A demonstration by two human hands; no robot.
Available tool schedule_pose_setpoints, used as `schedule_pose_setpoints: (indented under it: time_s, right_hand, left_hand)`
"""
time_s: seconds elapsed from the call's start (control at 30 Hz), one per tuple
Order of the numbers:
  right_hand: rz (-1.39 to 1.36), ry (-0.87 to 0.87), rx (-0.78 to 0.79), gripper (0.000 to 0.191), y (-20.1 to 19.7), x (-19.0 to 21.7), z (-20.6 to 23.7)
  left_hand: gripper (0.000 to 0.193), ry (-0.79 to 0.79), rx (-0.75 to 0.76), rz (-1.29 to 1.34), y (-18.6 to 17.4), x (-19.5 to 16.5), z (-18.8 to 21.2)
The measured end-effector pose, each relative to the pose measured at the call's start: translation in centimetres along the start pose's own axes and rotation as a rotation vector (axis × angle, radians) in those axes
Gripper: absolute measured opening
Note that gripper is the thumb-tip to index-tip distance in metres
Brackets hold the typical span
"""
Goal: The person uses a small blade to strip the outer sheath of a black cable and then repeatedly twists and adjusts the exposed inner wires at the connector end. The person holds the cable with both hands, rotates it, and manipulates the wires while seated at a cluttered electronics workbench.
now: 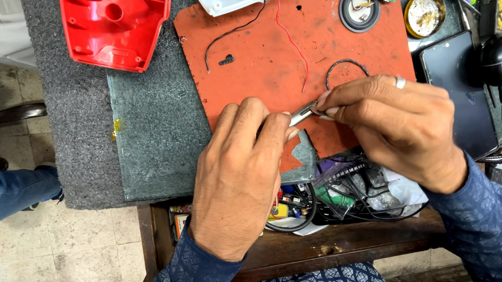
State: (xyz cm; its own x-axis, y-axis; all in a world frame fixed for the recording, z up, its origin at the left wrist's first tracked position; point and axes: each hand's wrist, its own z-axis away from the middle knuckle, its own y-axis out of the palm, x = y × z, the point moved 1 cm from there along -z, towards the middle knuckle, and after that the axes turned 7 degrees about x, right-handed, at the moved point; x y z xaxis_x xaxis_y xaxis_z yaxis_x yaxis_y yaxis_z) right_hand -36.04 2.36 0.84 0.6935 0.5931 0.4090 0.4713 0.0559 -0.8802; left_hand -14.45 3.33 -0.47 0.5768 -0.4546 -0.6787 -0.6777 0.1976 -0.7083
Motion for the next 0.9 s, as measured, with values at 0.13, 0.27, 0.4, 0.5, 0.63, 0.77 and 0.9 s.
schedule_pose_setpoints:
  time_s: [0.13,0.27,0.4,0.5,0.63,0.77,0.9]
  right_hand:
    - [-0.011,-0.001,0.008,0.019,-0.2,0.1,-0.5]
    - [0.145,-0.128,0.043,0.019,-0.9,0.8,-1.0]
    - [0.173,-0.083,0.037,0.017,-0.7,1.6,-1.4]
    - [0.135,-0.042,-0.017,0.017,-0.4,2.2,-1.5]
    - [0.17,-0.064,-0.036,0.016,-0.2,2.6,-1.6]
    - [0.173,-0.145,0.078,0.017,-1.1,1.6,-1.9]
    - [0.15,-0.173,0.21,0.017,-2.0,0.4,-2.2]
  left_hand:
    - [0.017,0.006,0.0,-0.001,0.0,0.0,-0.1]
    - [0.018,0.006,0.001,0.002,-0.1,0.0,0.0]
    - [0.017,0.007,0.0,-0.002,0.0,0.1,0.0]
    - [0.017,0.007,-0.007,-0.007,0.1,0.1,0.0]
    - [0.017,0.006,-0.016,-0.001,0.2,0.1,0.1]
    - [0.016,0.008,0.002,0.003,0.2,0.2,0.1]
    - [0.017,0.03,-0.003,0.003,0.1,0.3,0.1]
